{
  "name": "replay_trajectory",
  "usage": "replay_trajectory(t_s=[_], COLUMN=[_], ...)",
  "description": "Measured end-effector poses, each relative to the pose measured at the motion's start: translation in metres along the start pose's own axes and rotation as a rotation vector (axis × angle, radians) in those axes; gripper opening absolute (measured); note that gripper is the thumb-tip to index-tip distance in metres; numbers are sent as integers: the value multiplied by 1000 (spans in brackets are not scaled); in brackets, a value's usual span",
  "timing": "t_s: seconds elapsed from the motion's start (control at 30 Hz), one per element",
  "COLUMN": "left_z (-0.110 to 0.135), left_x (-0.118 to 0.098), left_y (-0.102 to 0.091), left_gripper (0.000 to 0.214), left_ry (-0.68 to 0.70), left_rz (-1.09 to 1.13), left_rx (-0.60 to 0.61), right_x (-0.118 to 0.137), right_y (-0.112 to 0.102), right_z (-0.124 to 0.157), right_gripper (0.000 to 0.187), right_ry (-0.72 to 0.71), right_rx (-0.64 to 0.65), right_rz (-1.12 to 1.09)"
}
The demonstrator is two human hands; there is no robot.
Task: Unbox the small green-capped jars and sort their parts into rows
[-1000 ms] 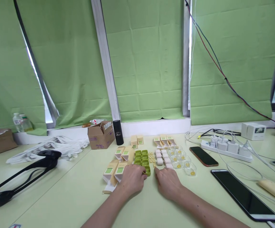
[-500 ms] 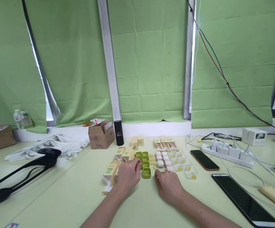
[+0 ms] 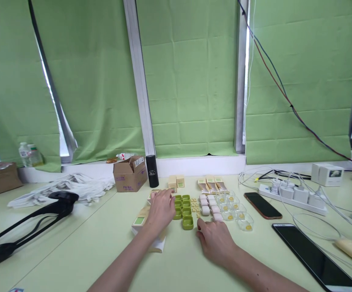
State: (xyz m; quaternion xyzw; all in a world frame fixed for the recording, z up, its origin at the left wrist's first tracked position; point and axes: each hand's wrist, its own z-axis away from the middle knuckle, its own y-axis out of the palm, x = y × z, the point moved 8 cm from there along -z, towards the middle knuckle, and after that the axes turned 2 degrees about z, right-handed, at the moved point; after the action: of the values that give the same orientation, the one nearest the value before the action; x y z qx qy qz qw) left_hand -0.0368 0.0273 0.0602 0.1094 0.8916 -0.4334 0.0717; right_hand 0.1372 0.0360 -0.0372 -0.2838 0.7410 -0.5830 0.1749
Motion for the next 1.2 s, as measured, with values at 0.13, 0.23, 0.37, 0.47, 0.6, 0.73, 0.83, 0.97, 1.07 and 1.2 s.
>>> replay_trajectory(t_s=[0.13, 0.23, 0.37, 0.47, 0.6, 0.73, 0.83, 0.97, 1.07, 1.2], left_z=[-41, -76, -110, -125, -137, -143, -143, -136, -129, -124], left_x=[8, 23, 43, 55, 67, 75, 69, 53, 43, 31], left_y=[18, 41, 81, 111, 142, 157, 162, 161, 155, 137], left_gripper=[36, 46, 60, 72, 84, 75, 62, 57, 46, 38], left_ry=[-5, -32, -85, -133, -166, -167, -117, -53, -39, -40], left_rz=[-233, -282, -329, -354, -371, -374, -344, -246, -129, 82], left_rx=[144, 215, 316, 393, 468, 509, 503, 446, 391, 286], right_x=[5, 10, 14, 15, 19, 23, 24, 22, 20, 11], right_y=[-3, -6, -6, -4, -5, -6, -10, -12, -13, -20], right_z=[2, 5, 7, 8, 8, 7, 7, 8, 8, 7], right_gripper=[16, 20, 22, 21, 20, 19, 19, 18, 16, 16], right_ry=[-30, -69, -102, -122, -157, -195, -210, -209, -207, -199], right_rx=[-13, -25, -10, -2, -10, -13, -35, -72, -115, -228], right_rz=[-3, -13, -19, -17, -20, -7, -15, -29, -27, -48])
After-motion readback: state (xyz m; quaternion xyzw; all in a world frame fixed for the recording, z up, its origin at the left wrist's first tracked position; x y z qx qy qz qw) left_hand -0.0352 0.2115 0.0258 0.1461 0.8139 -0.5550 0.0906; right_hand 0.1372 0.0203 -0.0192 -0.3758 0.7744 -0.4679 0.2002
